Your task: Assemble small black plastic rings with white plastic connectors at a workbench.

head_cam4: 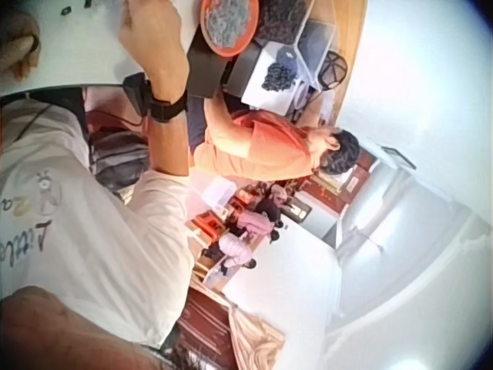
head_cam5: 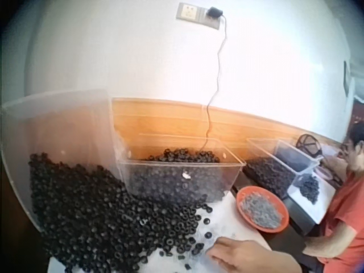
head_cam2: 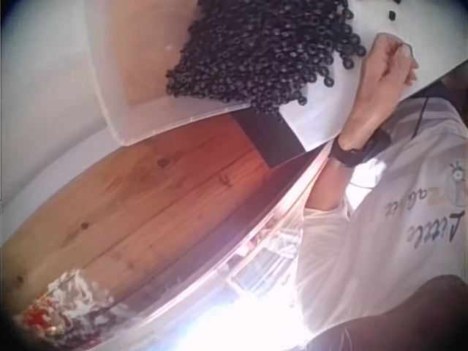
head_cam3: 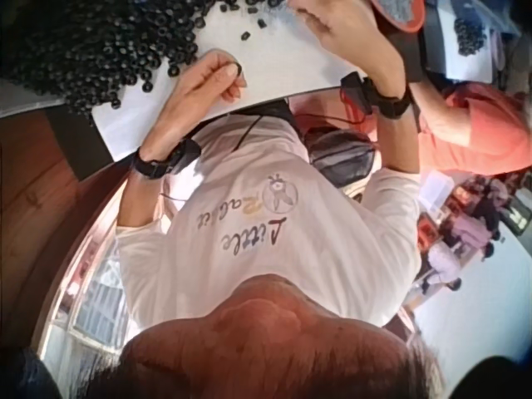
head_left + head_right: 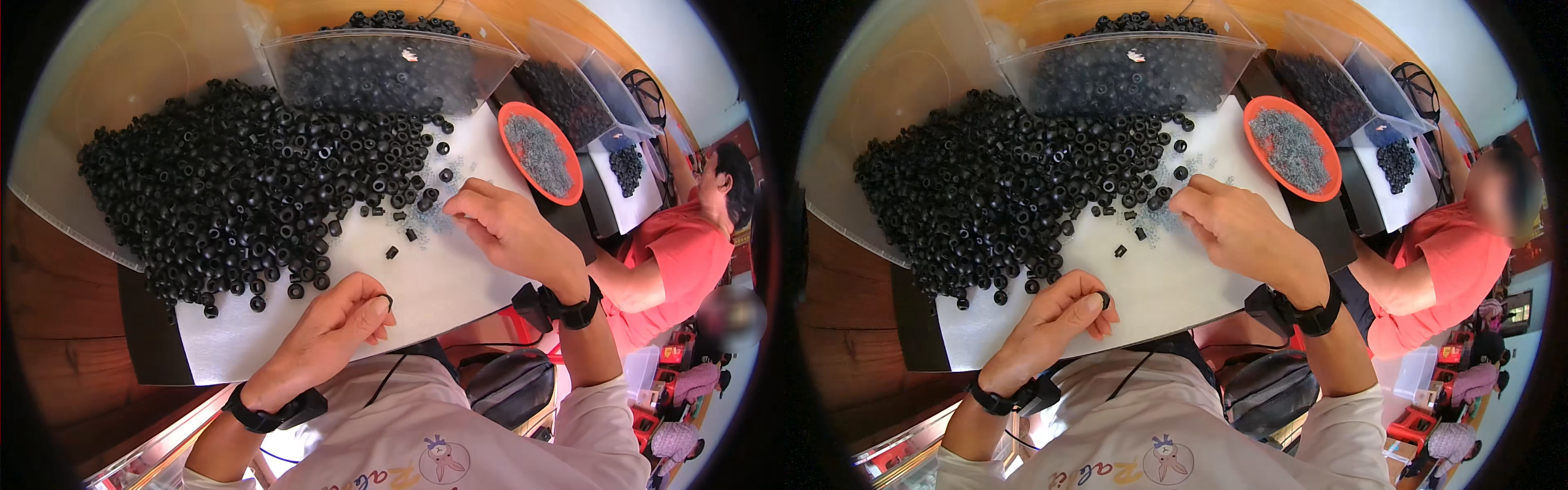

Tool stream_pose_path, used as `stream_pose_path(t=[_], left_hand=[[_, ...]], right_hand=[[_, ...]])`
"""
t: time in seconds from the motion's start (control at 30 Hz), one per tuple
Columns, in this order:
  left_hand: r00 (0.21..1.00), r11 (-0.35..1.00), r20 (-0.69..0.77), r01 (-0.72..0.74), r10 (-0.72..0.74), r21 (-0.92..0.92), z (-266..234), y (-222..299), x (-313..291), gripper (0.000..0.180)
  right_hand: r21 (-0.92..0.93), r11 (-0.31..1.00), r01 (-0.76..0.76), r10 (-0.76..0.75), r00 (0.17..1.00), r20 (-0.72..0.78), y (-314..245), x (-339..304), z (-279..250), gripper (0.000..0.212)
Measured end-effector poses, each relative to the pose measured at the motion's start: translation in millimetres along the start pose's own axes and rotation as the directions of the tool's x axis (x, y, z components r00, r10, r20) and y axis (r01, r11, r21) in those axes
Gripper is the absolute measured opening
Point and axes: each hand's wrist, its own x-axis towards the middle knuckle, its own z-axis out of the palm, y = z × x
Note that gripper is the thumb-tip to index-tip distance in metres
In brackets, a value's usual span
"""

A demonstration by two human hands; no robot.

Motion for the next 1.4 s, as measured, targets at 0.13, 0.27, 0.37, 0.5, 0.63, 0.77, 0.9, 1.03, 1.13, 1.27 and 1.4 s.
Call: stream_pose_path(t=[0.13, 0.27, 0.37, 0.5, 0.63, 0.77, 0.9, 1.03, 1.13, 1.27, 1.4], left_hand=[[0.998, 0.999, -0.05, -0.033, 0.031, -0.035, -3, 0, -3, 0.02], [0.992, 0.996, -0.112, -0.071, 0.064, -0.055, -9, 7, -3, 0.021], [0.981, 0.988, -0.142, -0.139, 0.13, -0.06, -14, 28, 5, 0.025], [0.953, 0.96, -0.193, -0.257, 0.232, -0.114, -16, 49, 27, 0.026], [0.944, 0.927, -0.159, -0.317, 0.288, -0.203, -31, 49, 47, 0.029], [0.95, 0.923, -0.147, -0.306, 0.277, -0.235, -37, 44, 48, 0.028], [0.962, 0.942, -0.178, -0.243, 0.205, -0.232, -38, 38, 33, 0.025], [0.977, 0.969, -0.163, -0.168, 0.139, -0.18, -28, 39, 10, 0.023], [0.992, 0.983, -0.082, -0.103, 0.092, -0.151, -21, 38, 1, 0.022], [0.993, 0.993, -0.119, -0.04, 0.027, -0.113, -14, 25, -1, 0.027], [0.986, 0.989, -0.169, -0.015, -0.01, -0.149, -15, 10, -3, 0.022]], right_hand=[[0.023, 0.999, 0.032, -0.035, 0.99, 0.136, -3, 5, 2, 0.014], [0.006, 1.0, 0.008, -0.009, 0.974, 0.225, -8, 10, 9, 0.015], [-0.028, 0.999, 0.033, -0.025, 0.973, 0.229, -7, 18, 13, 0.017], [-0.091, 0.992, 0.091, -0.074, 0.982, 0.176, -8, 31, 17, 0.023], [-0.122, 0.987, 0.105, -0.071, 0.964, 0.256, -14, 35, 14, 0.025], [-0.175, 0.98, 0.089, -0.039, 0.961, 0.273, -11, 26, 8, 0.024], [-0.168, 0.982, 0.089, -0.04, 0.96, 0.279, -14, 14, 8, 0.024], [-0.17, 0.98, 0.107, -0.061, 0.965, 0.257, -18, 11, 14, 0.014], [-0.27, 0.954, 0.13, -0.044, 0.952, 0.301, -22, 14, 18, 0.018], [-0.313, 0.93, 0.195, -0.087, 0.941, 0.327, -21, 20, 19, 0.015], [-0.344, 0.912, 0.224, -0.133, 0.954, 0.269, -21, 18, 24, 0.015]])
